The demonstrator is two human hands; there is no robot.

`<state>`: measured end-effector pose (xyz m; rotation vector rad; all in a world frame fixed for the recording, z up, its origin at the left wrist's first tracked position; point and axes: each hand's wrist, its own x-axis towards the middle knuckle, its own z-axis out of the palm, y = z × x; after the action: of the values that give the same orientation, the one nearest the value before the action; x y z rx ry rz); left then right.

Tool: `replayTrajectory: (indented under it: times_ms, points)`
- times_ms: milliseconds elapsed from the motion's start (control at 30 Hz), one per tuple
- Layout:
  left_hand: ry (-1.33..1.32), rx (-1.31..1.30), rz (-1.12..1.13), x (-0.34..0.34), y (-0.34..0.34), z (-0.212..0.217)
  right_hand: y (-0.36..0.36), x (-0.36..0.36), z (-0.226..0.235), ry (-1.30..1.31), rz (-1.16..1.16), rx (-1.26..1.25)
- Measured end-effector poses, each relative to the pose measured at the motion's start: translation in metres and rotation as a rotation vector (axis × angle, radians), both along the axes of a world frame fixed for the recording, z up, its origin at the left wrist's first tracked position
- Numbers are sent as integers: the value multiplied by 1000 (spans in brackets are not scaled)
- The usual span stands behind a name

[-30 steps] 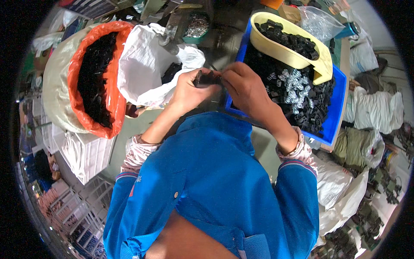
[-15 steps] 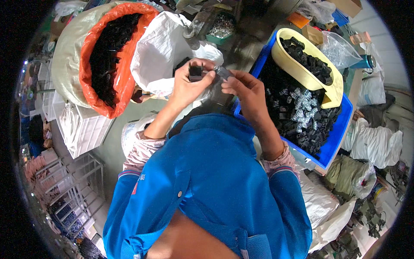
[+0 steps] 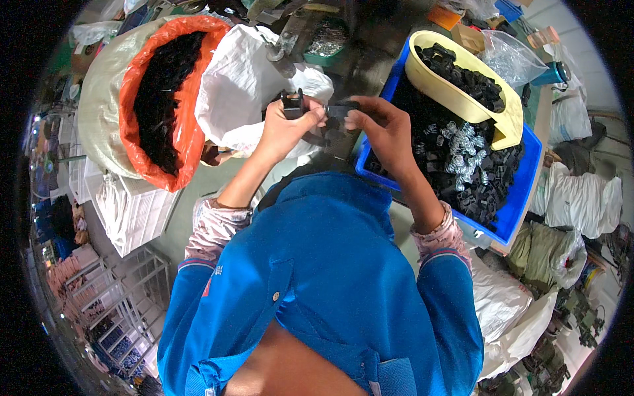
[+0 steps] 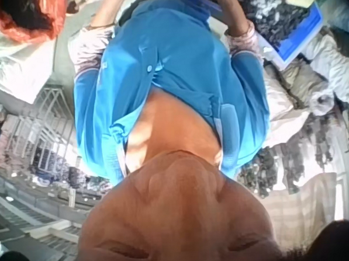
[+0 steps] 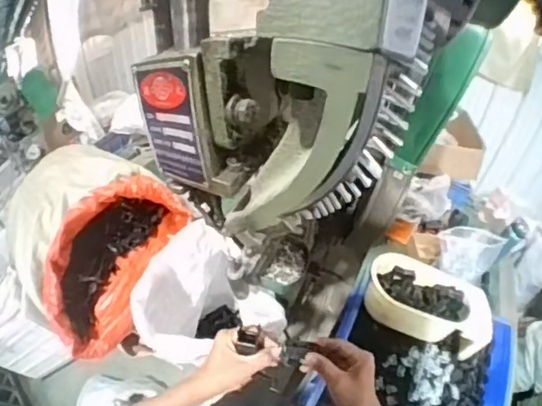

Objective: The person repeatedly picks small black plastic components and metal springs from a blue bin, assembles them by hand, and places the finished units into a white sack. The process is continuous and repetitive.

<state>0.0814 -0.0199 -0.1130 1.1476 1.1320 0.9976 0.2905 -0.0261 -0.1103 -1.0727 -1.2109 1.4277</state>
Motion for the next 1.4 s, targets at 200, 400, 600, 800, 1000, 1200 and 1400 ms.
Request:
replayTrajectory:
  times_ms: [200,400,600,800,1000,1200,1400]
  points:
    - [-390,-246,-71,-6,4,9,12,13,-4,176,37,-228]
    - [-380,-284,-280,-18,-6,14,30,27,21,130,96,-162]
    - [-321,-281,-412,-14,-13,15,44,33,35,-73,242,-82]
    - [-331,-308,-442,-10,-13,12,46,33,45,-194,322,-95]
    - [-326,-319,-425,-2,-14,15,48,36,43,-240,367,-136]
    - [-316,-314,-401,4,-12,12,44,36,38,-200,357,-157]
    - [-316,-307,-406,10,-6,11,40,36,30,-147,338,-207]
